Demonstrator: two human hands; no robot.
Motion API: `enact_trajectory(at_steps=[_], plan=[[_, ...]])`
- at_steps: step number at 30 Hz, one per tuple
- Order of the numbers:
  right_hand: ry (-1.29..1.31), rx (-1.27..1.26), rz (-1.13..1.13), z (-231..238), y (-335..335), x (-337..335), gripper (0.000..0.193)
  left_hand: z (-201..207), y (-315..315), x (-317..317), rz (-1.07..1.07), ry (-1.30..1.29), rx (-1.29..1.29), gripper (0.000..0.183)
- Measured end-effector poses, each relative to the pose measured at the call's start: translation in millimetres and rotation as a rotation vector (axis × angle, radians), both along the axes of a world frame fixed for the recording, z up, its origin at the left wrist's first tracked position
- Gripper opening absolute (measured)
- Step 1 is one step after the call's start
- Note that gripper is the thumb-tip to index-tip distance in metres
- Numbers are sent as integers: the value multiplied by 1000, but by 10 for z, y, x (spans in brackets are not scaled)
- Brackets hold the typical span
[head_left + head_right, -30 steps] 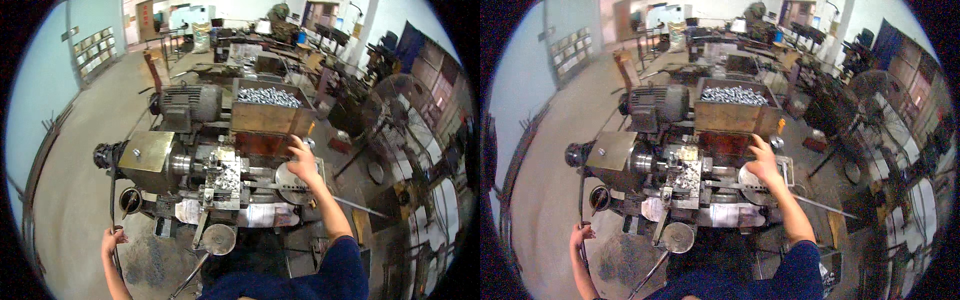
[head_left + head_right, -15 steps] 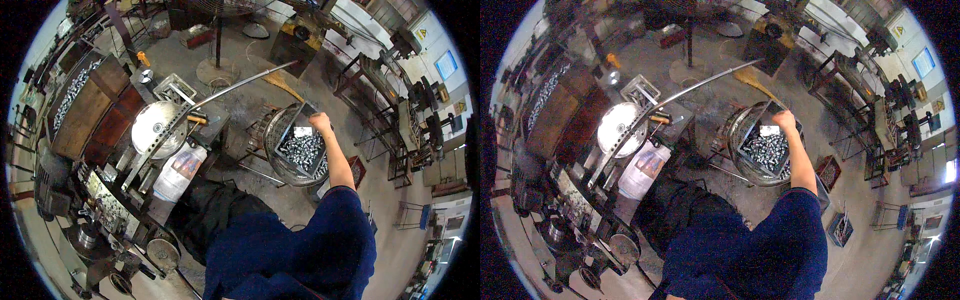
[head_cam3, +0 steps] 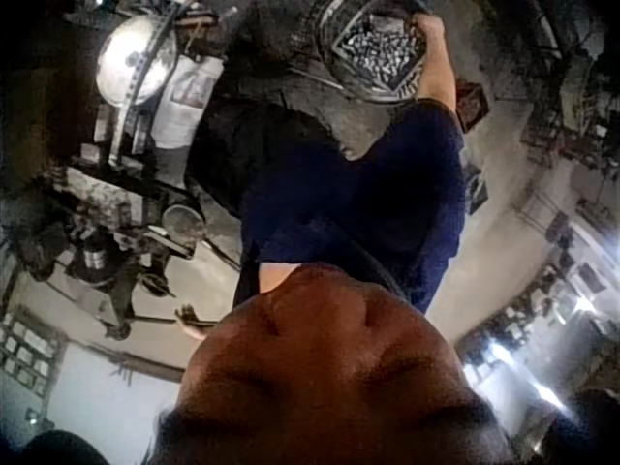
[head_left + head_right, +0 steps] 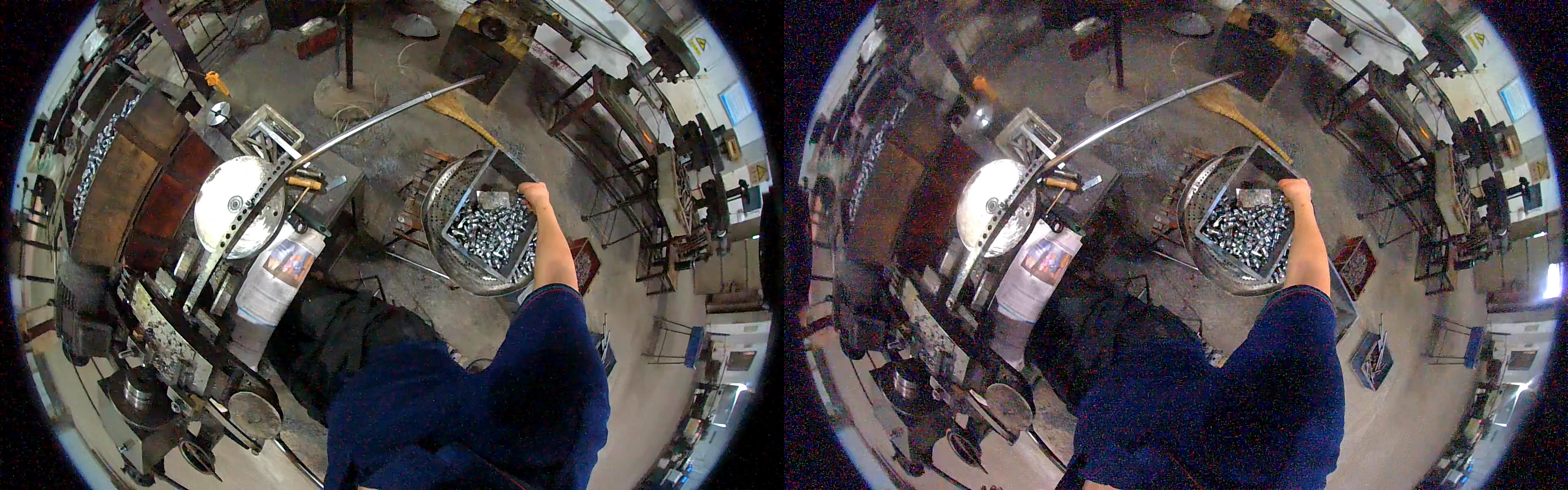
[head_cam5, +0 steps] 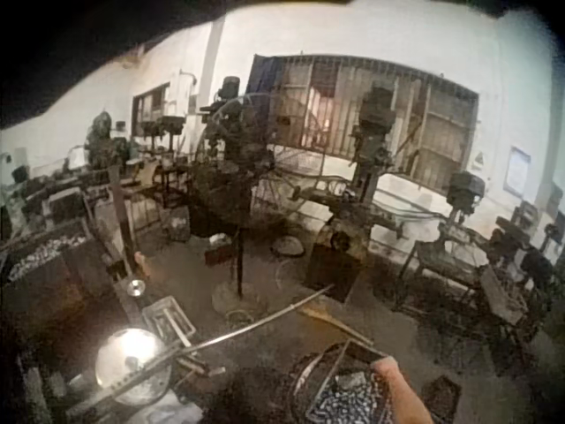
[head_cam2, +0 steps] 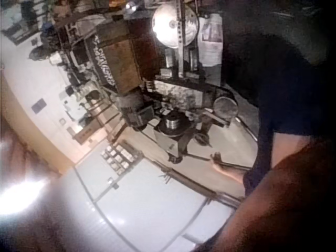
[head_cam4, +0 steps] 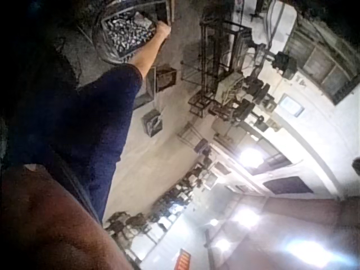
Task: The person operates a lathe to process small metal parts, taking a piece from a bin, securing it in the machine, engaging the cutting tool using levers, and then placing the finished part into a separate collection basket.
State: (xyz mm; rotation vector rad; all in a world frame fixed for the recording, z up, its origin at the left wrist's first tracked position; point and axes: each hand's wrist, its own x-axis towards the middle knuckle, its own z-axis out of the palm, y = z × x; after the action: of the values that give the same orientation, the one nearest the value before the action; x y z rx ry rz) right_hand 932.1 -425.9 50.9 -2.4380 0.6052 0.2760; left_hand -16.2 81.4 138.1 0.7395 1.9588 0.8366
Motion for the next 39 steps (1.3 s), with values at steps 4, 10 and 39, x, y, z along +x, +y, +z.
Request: enact_trajectory(at_steps=[4,10,39], plan=[[48,-45,100,-174,-6,65,21,-97,28,-116,39,20,1,32],[-14,-403,254,-39,479,-37,46,-143,-73,-585,138,4,49,31],[-1023,1046,2176,2402,4456,-4244,33,1367,-163,3450,-989,-243,782,35]])
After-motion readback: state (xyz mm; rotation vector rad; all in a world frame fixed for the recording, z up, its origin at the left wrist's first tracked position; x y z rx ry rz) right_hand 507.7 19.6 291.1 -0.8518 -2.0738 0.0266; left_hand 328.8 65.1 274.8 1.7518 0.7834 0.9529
